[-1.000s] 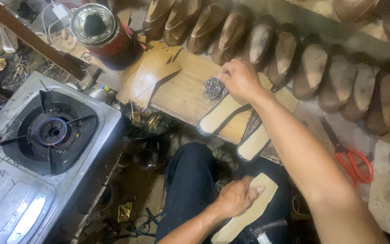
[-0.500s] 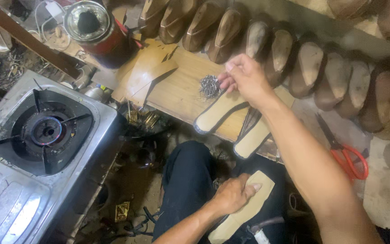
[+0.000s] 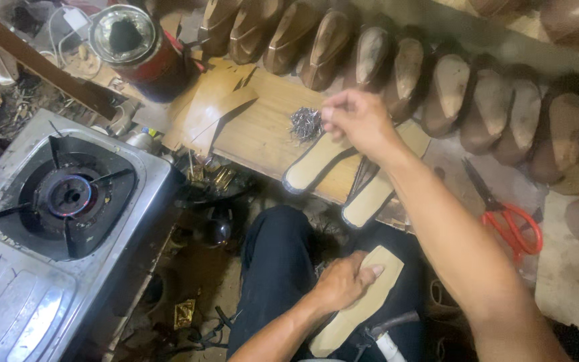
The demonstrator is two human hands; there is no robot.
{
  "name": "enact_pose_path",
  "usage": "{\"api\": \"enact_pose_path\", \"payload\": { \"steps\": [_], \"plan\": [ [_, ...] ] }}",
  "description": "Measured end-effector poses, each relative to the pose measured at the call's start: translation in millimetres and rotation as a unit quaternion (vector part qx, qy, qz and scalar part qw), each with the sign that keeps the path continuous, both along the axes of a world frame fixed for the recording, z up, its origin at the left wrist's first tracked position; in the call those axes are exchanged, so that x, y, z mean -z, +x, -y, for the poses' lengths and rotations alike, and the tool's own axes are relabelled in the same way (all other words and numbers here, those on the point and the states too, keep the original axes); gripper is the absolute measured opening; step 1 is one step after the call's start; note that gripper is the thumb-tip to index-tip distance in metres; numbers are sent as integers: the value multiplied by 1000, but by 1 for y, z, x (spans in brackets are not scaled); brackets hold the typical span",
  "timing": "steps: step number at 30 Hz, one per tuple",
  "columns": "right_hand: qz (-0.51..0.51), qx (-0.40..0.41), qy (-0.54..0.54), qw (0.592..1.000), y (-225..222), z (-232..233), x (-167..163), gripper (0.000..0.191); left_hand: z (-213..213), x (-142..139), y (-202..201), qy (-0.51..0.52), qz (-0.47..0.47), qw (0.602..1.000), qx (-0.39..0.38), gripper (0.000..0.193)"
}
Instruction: The person assembles shoe soles by hand, using a hammer to drive nails into the sole and a pair of scissors to trim excess material. The person works on multiple soles, placing them on a workbench and handling them one at a time.
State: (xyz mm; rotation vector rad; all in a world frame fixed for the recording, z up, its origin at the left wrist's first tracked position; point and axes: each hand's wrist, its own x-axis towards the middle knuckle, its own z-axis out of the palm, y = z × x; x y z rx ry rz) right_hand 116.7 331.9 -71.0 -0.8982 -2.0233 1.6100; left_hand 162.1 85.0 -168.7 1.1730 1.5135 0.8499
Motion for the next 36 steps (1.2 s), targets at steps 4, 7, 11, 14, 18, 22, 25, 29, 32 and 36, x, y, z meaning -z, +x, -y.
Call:
{"api": "enact_pose_path", "payload": {
  "steps": [4,7,11,14,18,22,25,29,32,36],
  "plan": [
    [84,2,41,996,46,29,-3,17,-2,9,2,80,-26,996,-2,45],
    [79,13,37,996,99,58,5,23,-2,10,2,86,15,996,-36,44],
    [83,78,-57,992,172,91,28,19,0,7,4,-54,37,997,-35,54],
    [40,94,-136,986,220,112,51,21,1,6,7,88,70,991,-66,35],
    [6,120,-223,967,261,139,79,24,2,6,3,128,71,989,-32,25],
    [21,137,-275,951,279,160,96,23,4,2,-10,100,77,991,34,34],
    [18,118,-269,956,278,168,105,21,5,-4,-14,114,67,990,54,37],
    [90,107,-183,973,265,171,110,21,4,-11,-12,97,57,993,40,38],
    [124,114,-148,975,252,175,106,23,5,-14,-12,142,47,988,35,39],
    [134,102,-74,983,237,181,94,21,7,-10,-10,48,87,995,6,33]
  ]
}}
